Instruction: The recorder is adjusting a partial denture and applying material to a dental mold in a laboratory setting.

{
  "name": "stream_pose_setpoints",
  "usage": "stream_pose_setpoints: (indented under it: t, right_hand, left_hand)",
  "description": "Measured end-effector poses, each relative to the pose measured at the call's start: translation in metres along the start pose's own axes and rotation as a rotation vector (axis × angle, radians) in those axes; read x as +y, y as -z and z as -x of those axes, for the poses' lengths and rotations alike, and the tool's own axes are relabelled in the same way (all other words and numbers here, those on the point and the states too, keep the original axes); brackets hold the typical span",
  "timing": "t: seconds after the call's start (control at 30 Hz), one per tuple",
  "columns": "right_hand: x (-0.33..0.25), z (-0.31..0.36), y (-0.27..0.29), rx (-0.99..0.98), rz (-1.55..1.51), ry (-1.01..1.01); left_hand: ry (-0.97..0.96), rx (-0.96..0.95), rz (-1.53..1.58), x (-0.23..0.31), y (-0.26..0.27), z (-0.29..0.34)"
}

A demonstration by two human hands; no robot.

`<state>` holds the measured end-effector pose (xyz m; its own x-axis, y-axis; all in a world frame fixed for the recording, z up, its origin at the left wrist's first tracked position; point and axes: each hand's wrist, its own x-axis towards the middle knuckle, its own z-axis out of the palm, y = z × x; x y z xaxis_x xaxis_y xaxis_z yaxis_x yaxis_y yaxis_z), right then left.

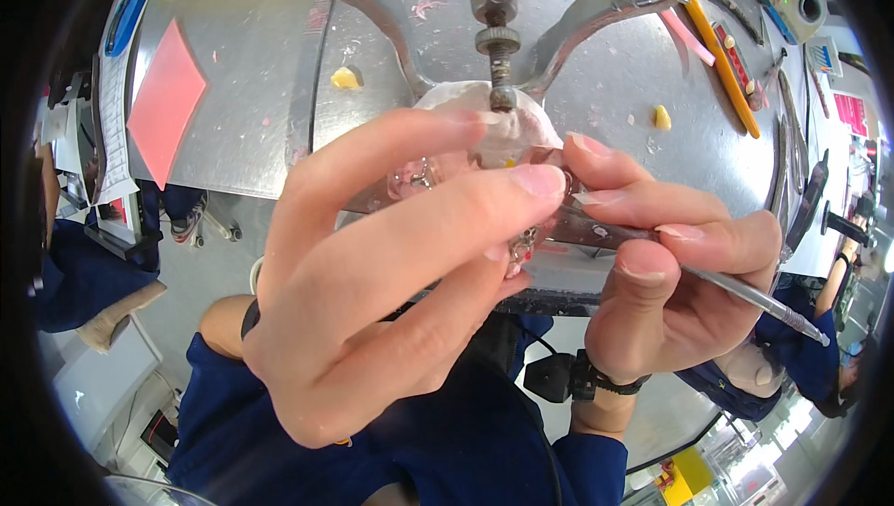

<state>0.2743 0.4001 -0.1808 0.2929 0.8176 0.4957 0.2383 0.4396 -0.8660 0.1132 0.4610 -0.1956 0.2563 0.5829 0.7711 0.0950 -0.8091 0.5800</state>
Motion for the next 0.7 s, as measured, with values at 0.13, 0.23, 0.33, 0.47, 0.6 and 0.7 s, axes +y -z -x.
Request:
stream_pose_setpoints:
  t: [0.13, 0.23, 0.33, 0.47, 0.6, 0.7]
  right_hand:
    - [-0.004, 0.001, -0.003, 0.017, 0.039, -0.032]
    - [-0.005, 0.0, -0.005, 0.015, 0.026, -0.03]
    - [-0.004, -0.002, -0.005, -0.006, 0.026, -0.025]
    - [0.001, -0.002, 0.0, -0.058, -0.013, 0.007]
    - [0.002, 0.001, 0.013, -0.097, -0.072, -0.057]
    - [0.004, -0.002, 0.025, -0.008, -0.041, 0.066]
  left_hand:
    - [0.041, -0.024, 0.01, 0.004, 0.003, 0.001]
    - [0.067, -0.029, 0.01, 0.004, 0.006, 0.0]
    - [0.113, -0.062, 0.021, 0.007, 0.01, -0.002]
    - [0.123, -0.173, -0.001, 0.01, 0.019, -0.009]
    - [-0.131, -0.208, -0.048, -0.003, 0.024, -0.016]
    - [-0.019, -0.385, -0.024, 0.004, 0.041, -0.025]
